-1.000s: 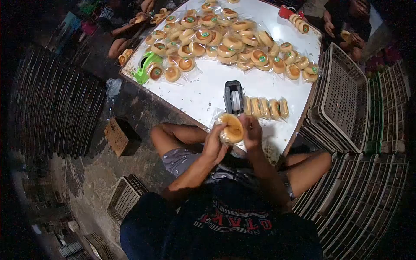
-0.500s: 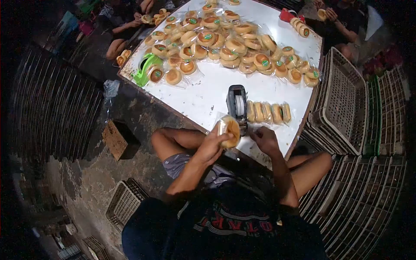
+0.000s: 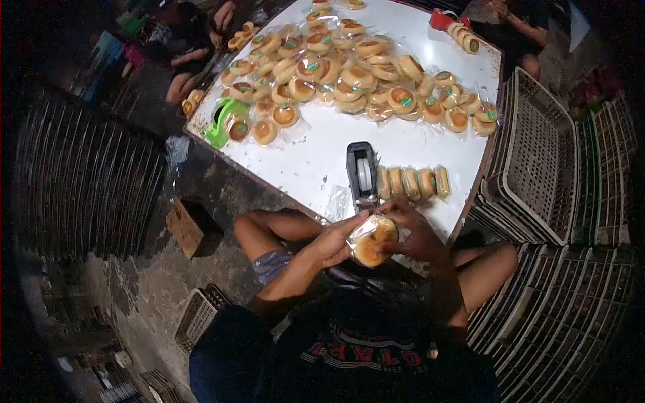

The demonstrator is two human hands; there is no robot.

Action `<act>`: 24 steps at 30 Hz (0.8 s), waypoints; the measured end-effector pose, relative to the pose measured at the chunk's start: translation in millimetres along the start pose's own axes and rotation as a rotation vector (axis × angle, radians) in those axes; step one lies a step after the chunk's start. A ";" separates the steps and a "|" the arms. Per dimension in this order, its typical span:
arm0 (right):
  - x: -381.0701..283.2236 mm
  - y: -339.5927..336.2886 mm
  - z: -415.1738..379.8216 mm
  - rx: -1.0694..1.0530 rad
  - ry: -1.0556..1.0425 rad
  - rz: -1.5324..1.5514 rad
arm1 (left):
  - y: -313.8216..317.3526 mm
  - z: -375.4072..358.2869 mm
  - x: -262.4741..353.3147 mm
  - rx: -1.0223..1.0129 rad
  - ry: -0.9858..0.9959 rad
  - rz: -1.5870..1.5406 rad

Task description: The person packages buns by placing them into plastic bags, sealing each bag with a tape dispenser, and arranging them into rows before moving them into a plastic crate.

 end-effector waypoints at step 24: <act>53.2 -100.9 -28.1 0.871 0.082 -0.398 | -96.0 123.5 185.3 0.708 0.806 0.546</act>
Point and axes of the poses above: each hand's wrist, its own z-axis towards the middle knuckle, its own y-axis out of the palm, x = y × z, the point moved 7 cm from there along z, towards the middle knuckle, and after that the axes turned 4 degrees about x, right-handed, at the moved point
